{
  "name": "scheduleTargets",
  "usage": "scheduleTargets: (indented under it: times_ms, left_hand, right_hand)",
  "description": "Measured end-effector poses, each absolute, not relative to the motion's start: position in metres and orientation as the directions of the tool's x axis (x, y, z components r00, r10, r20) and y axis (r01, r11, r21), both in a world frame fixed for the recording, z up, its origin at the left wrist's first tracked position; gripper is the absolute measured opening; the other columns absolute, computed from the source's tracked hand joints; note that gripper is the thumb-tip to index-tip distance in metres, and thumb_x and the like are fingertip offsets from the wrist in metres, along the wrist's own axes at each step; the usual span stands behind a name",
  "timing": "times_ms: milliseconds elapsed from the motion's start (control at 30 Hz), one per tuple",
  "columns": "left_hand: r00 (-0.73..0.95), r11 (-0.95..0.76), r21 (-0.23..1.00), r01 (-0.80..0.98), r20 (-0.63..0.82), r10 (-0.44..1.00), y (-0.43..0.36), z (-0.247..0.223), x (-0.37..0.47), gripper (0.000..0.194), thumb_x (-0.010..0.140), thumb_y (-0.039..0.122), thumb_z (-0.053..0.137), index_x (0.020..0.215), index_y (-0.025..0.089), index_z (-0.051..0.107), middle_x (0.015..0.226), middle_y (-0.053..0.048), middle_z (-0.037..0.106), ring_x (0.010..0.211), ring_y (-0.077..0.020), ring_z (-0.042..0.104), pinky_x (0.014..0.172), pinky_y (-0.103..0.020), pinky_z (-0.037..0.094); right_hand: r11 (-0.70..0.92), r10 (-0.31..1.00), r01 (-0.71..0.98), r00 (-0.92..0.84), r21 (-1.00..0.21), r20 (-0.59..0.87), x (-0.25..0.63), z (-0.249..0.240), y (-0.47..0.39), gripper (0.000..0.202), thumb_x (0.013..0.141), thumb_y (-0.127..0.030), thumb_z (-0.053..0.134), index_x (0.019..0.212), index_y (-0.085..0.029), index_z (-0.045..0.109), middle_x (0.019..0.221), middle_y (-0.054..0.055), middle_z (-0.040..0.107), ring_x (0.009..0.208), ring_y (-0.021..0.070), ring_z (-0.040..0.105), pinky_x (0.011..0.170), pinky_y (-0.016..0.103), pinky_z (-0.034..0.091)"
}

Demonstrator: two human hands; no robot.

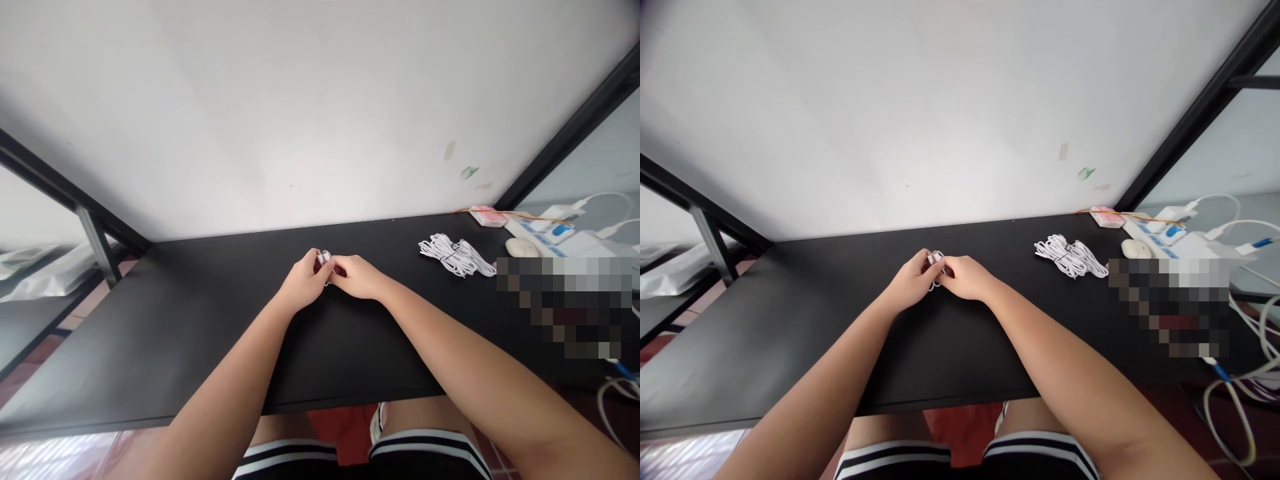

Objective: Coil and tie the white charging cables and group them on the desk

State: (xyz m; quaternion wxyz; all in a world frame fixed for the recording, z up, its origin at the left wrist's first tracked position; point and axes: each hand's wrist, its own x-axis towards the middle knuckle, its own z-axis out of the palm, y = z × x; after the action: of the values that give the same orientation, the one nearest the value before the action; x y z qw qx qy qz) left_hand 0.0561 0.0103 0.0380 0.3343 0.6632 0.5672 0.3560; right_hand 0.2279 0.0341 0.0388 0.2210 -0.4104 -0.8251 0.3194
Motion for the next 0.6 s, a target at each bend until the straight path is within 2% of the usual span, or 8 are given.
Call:
scheduleTargets:
  times_ms: [267, 600]
  left_hand:
    - [0.137, -0.128, 0.837, 0.532, 0.064, 0.989, 0.0071, 0.0423, 0.0563, 0.037, 0.093, 0.058, 0.048, 0.081, 0.023, 0.046, 0.074, 0.000, 0.062, 0.065, -0.0153, 0.055, 0.061, -0.028, 0.038]
    - [0.139, -0.122, 0.853, 0.507, 0.058, 0.989, 0.0077, 0.0405, 0.0560, 0.038, 0.092, 0.059, 0.049, 0.080, 0.023, 0.047, 0.070, 0.000, 0.063, 0.063, -0.0156, 0.057, 0.061, -0.028, 0.040]
  right_hand:
    - [0.457, 0.824, 0.559, -0.559, -0.693, 0.092, 0.2276, 0.0401, 0.0338, 0.023, 0.092, -0.038, 0.057, 0.077, -0.021, 0.059, 0.071, 0.001, 0.063, 0.061, 0.0144, 0.054, 0.058, 0.028, 0.033]
    - [0.478, 0.813, 0.541, -0.570, -0.692, 0.116, 0.2267, 0.0397, 0.0335, 0.022, 0.094, -0.036, 0.056, 0.080, -0.021, 0.062, 0.071, 0.001, 0.061, 0.061, 0.0142, 0.052, 0.059, 0.028, 0.034]
